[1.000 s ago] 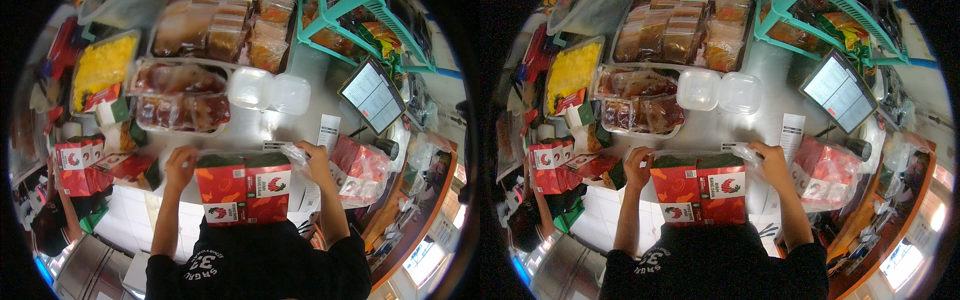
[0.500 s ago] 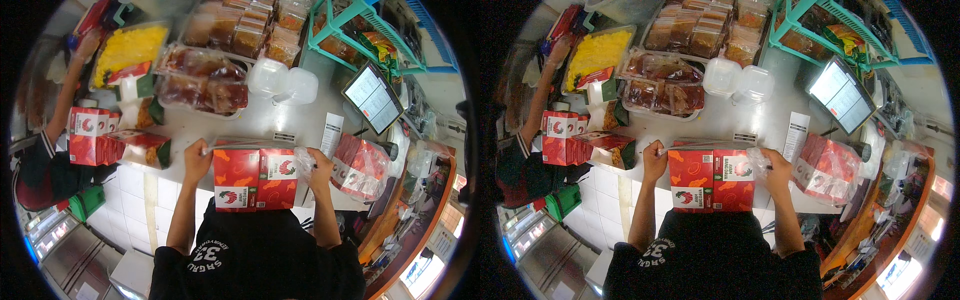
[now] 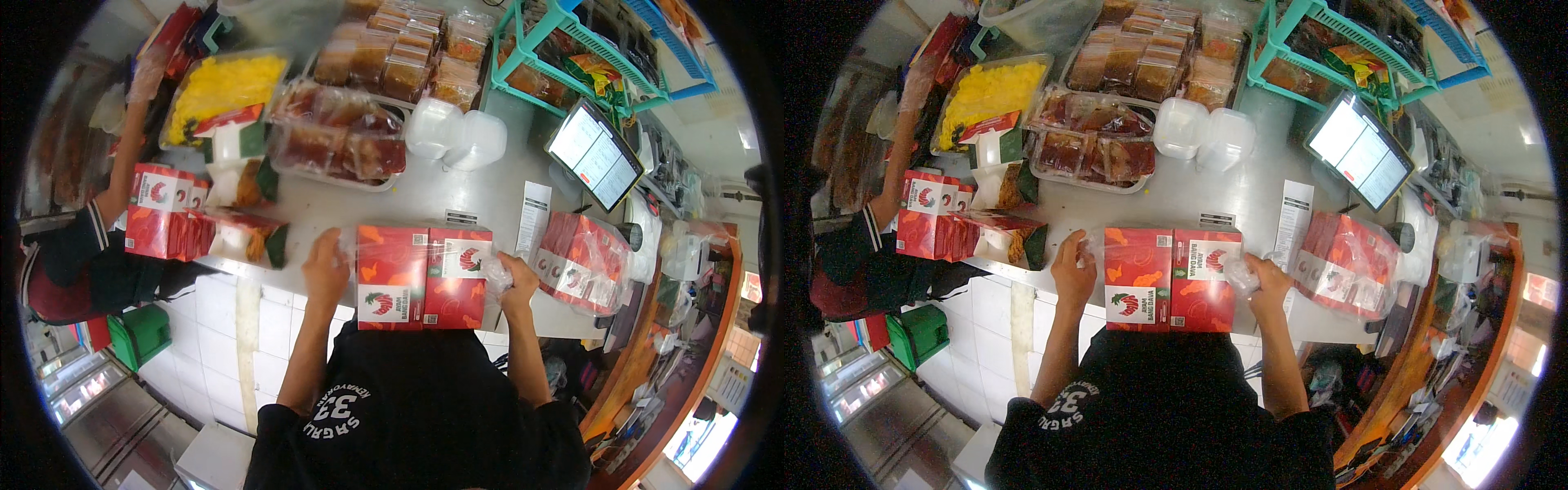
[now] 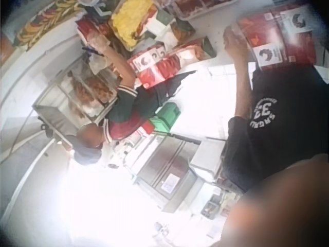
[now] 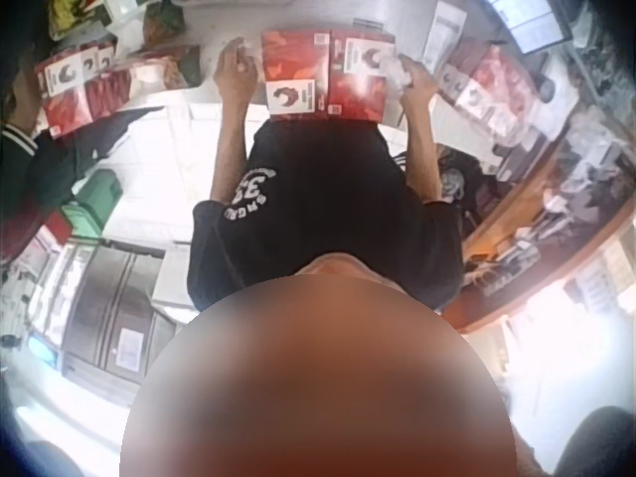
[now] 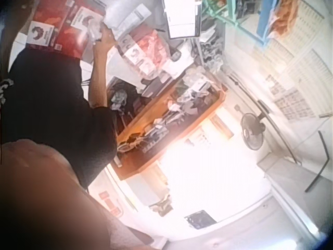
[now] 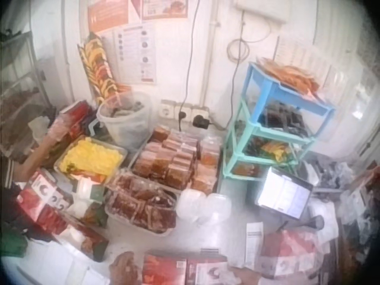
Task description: The person packs food items into plastic bags at a counter, including red boxes and other packaged goods. They handle receipts and place items into bags, then move to a display case to attach a receipt. The person also interacts with a payment terminal and organizes items on the counter.
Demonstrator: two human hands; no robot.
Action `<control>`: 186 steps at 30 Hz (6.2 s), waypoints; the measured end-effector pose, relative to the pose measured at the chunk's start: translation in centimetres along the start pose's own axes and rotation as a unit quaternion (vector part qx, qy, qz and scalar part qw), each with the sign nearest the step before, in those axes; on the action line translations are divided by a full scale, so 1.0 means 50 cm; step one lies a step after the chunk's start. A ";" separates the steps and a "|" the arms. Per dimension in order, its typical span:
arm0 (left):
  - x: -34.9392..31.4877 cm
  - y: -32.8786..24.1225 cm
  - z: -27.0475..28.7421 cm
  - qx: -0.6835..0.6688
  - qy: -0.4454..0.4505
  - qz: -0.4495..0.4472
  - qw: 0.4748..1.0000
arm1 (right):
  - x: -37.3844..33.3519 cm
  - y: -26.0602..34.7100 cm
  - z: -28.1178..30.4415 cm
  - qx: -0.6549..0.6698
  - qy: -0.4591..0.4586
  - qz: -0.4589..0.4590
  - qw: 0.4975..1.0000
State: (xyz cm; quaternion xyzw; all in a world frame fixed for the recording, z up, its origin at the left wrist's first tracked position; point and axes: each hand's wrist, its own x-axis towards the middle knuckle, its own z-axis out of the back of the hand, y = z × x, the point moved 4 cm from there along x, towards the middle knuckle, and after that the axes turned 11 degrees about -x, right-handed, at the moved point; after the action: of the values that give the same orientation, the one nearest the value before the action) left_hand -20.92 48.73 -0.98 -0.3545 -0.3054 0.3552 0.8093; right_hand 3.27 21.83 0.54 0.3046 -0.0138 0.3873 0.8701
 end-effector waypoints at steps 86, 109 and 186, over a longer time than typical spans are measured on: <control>-0.212 -0.292 -0.275 0.207 0.296 -0.427 0.829 | -0.236 -0.076 -0.101 -0.085 0.205 -0.281 0.934; -0.208 -0.327 -0.276 0.228 0.286 -0.478 0.798 | -0.202 -0.072 -0.063 -0.029 0.279 -0.219 0.935; -0.236 -0.076 0.124 -0.403 0.090 0.257 0.874 | -0.087 0.389 -0.145 -0.222 0.265 0.299 0.890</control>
State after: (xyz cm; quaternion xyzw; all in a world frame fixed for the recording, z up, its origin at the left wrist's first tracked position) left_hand -30.81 39.73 2.64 -0.7461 -0.2466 0.3633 0.5005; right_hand -14.59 32.89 3.60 -0.0286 0.0412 0.6821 0.7295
